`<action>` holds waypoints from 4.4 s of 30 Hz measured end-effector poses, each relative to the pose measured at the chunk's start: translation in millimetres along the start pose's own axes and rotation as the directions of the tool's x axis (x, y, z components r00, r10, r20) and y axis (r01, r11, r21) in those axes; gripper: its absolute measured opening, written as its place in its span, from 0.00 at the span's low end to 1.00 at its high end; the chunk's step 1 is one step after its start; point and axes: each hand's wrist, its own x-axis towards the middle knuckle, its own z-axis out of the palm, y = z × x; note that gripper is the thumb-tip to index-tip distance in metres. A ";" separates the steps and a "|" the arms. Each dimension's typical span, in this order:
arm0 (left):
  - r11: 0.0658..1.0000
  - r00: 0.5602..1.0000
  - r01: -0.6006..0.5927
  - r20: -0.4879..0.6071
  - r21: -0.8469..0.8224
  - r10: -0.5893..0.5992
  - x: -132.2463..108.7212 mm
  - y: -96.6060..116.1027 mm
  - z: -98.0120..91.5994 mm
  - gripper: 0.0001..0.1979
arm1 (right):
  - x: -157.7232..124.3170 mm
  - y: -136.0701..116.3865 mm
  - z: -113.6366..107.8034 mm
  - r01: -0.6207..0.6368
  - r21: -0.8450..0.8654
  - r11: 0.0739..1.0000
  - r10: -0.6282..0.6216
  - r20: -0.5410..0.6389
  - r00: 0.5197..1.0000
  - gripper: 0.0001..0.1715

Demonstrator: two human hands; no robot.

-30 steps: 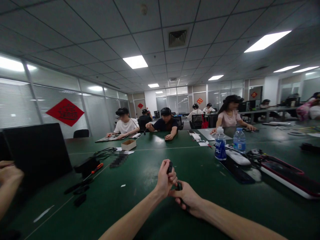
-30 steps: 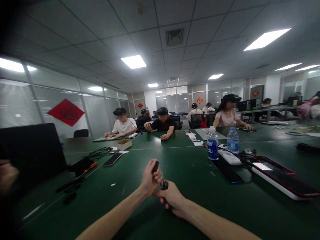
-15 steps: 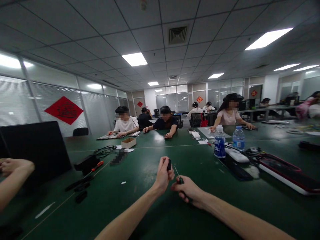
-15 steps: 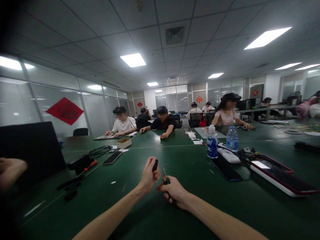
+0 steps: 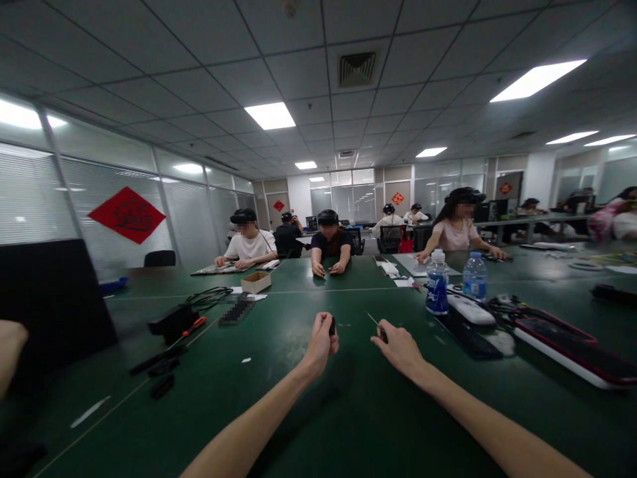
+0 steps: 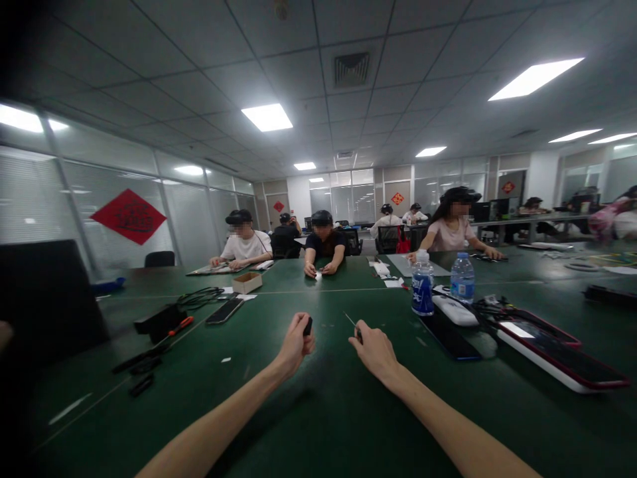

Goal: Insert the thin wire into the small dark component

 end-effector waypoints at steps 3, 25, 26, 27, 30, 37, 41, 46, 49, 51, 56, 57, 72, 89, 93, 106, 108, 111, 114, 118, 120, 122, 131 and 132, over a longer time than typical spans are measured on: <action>1.000 1.000 -0.002 -0.011 0.007 0.002 2.1 -1.7 -0.9 0.16 | 0.0 4.0 0.9 0.007 -0.025 1.000 -0.006 0.037 0.999 0.08; 0.997 0.993 0.075 0.085 0.023 -0.077 -10.2 -6.9 9.1 0.16 | -8.9 -5.1 8.3 0.112 0.131 0.985 -0.126 0.099 0.987 0.09; 0.997 0.993 0.078 0.090 0.022 -0.080 -10.7 -7.0 10.0 0.16 | -9.0 -5.9 9.4 0.107 0.109 0.988 -0.118 0.094 0.989 0.09; 0.997 0.992 0.080 0.095 0.021 -0.082 -11.1 -7.1 10.8 0.15 | -8.9 -6.4 10.6 0.098 0.099 0.990 -0.107 0.094 0.990 0.08; 0.996 0.991 0.091 0.092 0.019 -0.092 -12.0 -8.0 12.6 0.16 | -7.8 -6.4 13.4 0.065 0.138 0.988 -0.083 0.130 0.988 0.05; 0.995 0.991 0.103 0.085 0.021 -0.104 -15.4 -10.1 16.1 0.16 | -8.1 -5.5 10.4 0.082 0.163 0.983 -0.098 0.093 0.991 0.05; 0.992 0.985 0.124 0.114 0.023 -0.126 -18.9 -8.2 20.2 0.16 | -11.7 -17.0 13.6 0.017 0.432 0.902 -0.077 0.123 0.989 0.05; 0.988 0.978 0.150 0.144 0.027 -0.153 -26.0 -6.6 27.1 0.16 | -22.2 -45.6 15.7 -0.297 0.828 0.475 -0.067 0.371 0.926 0.16; 0.990 0.984 0.125 0.118 0.067 -0.132 -29.2 -5.1 29.6 0.17 | -27.6 -57.2 15.2 -0.409 0.873 0.267 -0.069 0.440 0.895 0.20; 0.992 0.991 0.090 0.086 0.092 -0.098 -29.6 -3.8 30.1 0.17 | -28.6 -59.0 15.5 -0.441 0.873 0.208 -0.022 0.454 0.891 0.20; 0.989 0.992 0.070 0.097 0.128 -0.083 -25.3 -3.7 30.0 0.17 | -25.4 -52.2 18.7 -0.491 0.853 0.179 0.052 0.490 0.870 0.22; 0.989 0.991 0.067 0.109 0.134 -0.082 -24.1 -4.6 30.1 0.17 | -24.8 -50.8 19.8 -0.492 0.854 0.166 0.051 0.491 0.870 0.22; 0.992 0.990 0.127 -0.053 -0.011 -0.127 5.5 -14.4 -8.2 0.16 | -24.8 -43.7 6.1 -0.378 0.688 0.620 -0.013 0.491 0.871 0.10; 0.972 0.981 0.194 0.016 -0.132 -0.194 8.8 -14.2 -12.4 0.15 | -32.2 -46.1 4.1 0.211 0.334 0.919 -0.310 0.279 0.909 0.20; 0.970 0.976 0.215 0.003 -0.113 -0.216 8.4 -16.3 -8.7 0.18 | -32.5 -46.4 4.5 0.246 0.325 0.913 -0.340 0.276 0.899 0.21; 0.976 0.978 0.211 0.005 -0.061 -0.211 1.3 -9.0 -2.4 0.17 | -32.7 -43.6 4.6 0.249 0.346 0.905 -0.354 0.285 0.891 0.24; 0.977 0.979 0.205 0.010 -0.054 -0.205 1.5 -10.1 -3.6 0.17 | -32.7 -42.9 4.6 0.244 0.345 0.906 -0.350 0.291 0.890 0.24; 0.978 0.979 0.203 0.010 -0.043 -0.203 2.0 -10.8 -4.5 0.16 | -32.8 -41.8 5.2 0.238 0.346 0.907 -0.347 0.296 0.890 0.25; 0.979 0.980 0.199 0.008 -0.034 -0.199 2.0 -10.4 -4.2 0.16 | -32.9 -42.1 5.0 0.236 0.343 0.909 -0.344 0.302 0.889 0.25; 0.981 0.981 0.191 0.020 -0.022 -0.191 2.3 -12.2 -5.0 0.17 | -33.3 -44.8 3.1 0.249 0.342 0.906 -0.356 0.297 0.886 0.25; 0.982 0.982 0.187 0.017 -0.016 -0.187 3.0 -14.3 -6.1 0.17 | -33.5 -46.0 2.3 0.253 0.341 0.906 -0.359 0.299 0.884 0.24; 0.984 0.984 0.178 0.010 -0.012 -0.178 3.9 -16.5 -7.1 0.17 | -33.7 -46.8 1.6 0.251 0.335 0.908 -0.357 0.306 0.883 0.24; 0.987 0.991 0.131 0.017 0.088 -0.133 4.8 -19.3 -8.1 0.17 | -34.6 -47.5 -4.3 0.263 0.302 0.916 -0.359 0.331 0.873 0.23; 0.985 0.992 0.120 0.020 0.123 -0.124 4.7 -19.1 -8.4 0.17 | -34.5 -46.9 -4.5 0.263 0.292 0.920 -0.356 0.335 0.872 0.23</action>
